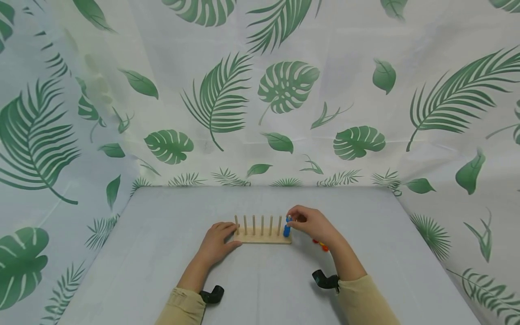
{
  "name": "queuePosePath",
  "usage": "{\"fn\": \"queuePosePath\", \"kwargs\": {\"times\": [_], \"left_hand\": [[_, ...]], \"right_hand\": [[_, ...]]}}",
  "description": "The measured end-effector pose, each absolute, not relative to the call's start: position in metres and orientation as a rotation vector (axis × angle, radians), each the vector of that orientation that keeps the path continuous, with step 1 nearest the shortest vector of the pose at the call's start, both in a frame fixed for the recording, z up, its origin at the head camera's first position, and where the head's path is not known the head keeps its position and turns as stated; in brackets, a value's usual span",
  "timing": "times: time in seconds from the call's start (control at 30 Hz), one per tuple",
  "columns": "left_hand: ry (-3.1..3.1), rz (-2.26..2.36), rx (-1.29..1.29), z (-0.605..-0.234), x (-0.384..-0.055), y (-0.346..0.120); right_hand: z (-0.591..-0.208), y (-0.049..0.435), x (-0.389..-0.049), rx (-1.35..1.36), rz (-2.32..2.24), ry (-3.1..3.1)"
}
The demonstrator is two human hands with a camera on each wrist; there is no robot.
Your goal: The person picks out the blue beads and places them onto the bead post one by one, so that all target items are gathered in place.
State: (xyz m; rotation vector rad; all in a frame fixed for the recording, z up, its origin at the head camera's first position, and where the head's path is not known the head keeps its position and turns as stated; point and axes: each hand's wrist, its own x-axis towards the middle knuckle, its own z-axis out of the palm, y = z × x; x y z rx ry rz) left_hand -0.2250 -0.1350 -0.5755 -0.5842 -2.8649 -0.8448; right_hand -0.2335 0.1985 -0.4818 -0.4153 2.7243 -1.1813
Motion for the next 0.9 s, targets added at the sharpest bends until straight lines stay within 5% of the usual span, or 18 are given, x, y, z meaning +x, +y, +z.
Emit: {"fn": "queuePosePath", "kwargs": {"times": [0.9], "left_hand": [[-2.842,-0.830,-0.608,-0.576,-0.225,-0.136]], "right_hand": [[-0.506,0.197,-0.233,-0.345,-1.252,2.656]]}}
